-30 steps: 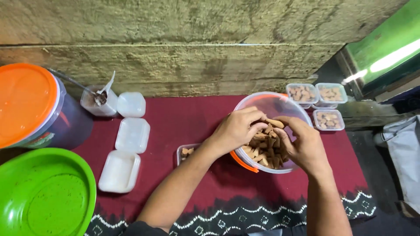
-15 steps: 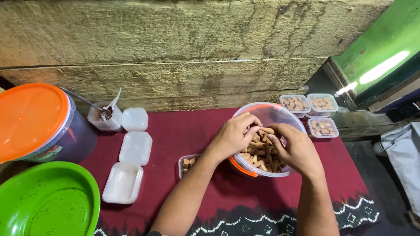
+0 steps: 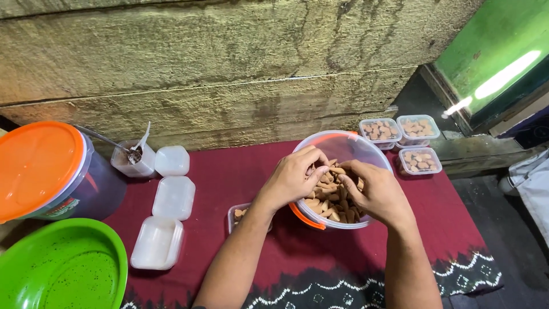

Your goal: The person packs incense cones from a large bucket into small plastic containers by hand, first aligning a stack of empty containers, then filling each container with cones, occasionally shifting the cones in the bucket to access them.

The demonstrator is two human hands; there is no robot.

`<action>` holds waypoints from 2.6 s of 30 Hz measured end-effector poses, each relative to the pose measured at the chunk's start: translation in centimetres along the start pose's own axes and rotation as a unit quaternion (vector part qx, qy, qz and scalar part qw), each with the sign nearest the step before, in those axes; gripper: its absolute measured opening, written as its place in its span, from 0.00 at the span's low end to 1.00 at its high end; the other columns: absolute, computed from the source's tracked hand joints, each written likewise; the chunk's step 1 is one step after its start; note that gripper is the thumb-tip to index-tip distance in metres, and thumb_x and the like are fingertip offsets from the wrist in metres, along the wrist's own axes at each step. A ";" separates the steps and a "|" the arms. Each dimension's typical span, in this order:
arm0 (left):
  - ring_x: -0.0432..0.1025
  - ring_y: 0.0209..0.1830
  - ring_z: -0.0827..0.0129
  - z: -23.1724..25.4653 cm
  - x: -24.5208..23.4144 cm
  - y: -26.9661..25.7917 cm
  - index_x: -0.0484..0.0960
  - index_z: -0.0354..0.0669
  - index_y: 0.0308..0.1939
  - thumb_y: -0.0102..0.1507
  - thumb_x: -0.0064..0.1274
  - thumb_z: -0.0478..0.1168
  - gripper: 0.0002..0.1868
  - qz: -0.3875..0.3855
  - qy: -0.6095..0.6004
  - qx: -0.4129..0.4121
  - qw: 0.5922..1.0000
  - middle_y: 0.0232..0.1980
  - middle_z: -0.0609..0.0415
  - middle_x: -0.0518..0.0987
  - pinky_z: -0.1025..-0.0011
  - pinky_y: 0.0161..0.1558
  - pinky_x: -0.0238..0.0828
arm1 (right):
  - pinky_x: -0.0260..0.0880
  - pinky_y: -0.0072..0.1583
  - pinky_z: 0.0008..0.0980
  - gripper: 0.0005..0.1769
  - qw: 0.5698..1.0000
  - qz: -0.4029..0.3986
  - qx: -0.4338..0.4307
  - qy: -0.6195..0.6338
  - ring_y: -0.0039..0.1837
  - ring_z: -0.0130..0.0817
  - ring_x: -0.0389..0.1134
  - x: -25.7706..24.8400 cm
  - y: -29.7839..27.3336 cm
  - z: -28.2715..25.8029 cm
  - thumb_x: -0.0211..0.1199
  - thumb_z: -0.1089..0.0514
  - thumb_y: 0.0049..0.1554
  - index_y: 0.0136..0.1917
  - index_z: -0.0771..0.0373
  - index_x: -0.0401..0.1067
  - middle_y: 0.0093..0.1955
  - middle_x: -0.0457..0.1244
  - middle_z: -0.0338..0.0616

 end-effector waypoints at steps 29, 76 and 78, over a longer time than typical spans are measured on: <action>0.76 0.42 0.44 -0.8 0.0 0.3 0.77 0.48 0.36 0.64 0.54 0.38 0.03 -0.015 -0.057 0.034 0.998 0.35 0.49 0.77 0.55 0.45 0.73 | 0.73 0.45 0.51 0.11 0.999 0.006 -0.017 0.030 0.43 0.58 0.73 -0.9 0.2 0.1 0.63 0.60 0.58 0.54 0.57 0.79 0.38 0.70 0.54; 0.59 0.73 0.43 -10.7 -5.1 -23.6 0.46 0.48 0.82 0.56 0.67 0.38 0.57 -0.066 0.018 -0.242 0.968 0.72 0.39 0.65 0.48 0.72 0.52 | 0.73 0.46 0.40 0.09 0.981 -0.040 -0.190 0.021 0.44 0.45 0.70 21.6 -1.1 -12.7 0.70 0.62 0.54 0.48 0.57 0.72 0.38 0.64 0.41; 0.63 0.69 0.45 -10.8 -5.0 -23.6 0.47 0.50 0.82 0.56 0.64 0.37 0.56 -0.073 0.029 -0.239 0.968 0.68 0.41 0.69 0.50 0.68 0.58 | 0.73 0.47 0.36 0.08 0.980 -0.041 -0.196 0.011 0.45 0.42 0.69 22.0 -1.0 -12.8 0.70 0.59 0.55 0.47 0.54 0.72 0.38 0.64 0.38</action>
Point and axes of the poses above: each hand's wrist, its own y-axis towards the middle knuckle, its own x-axis out of the palm, z = x × y, the point moved 5 cm from there along y, towards the middle knuckle
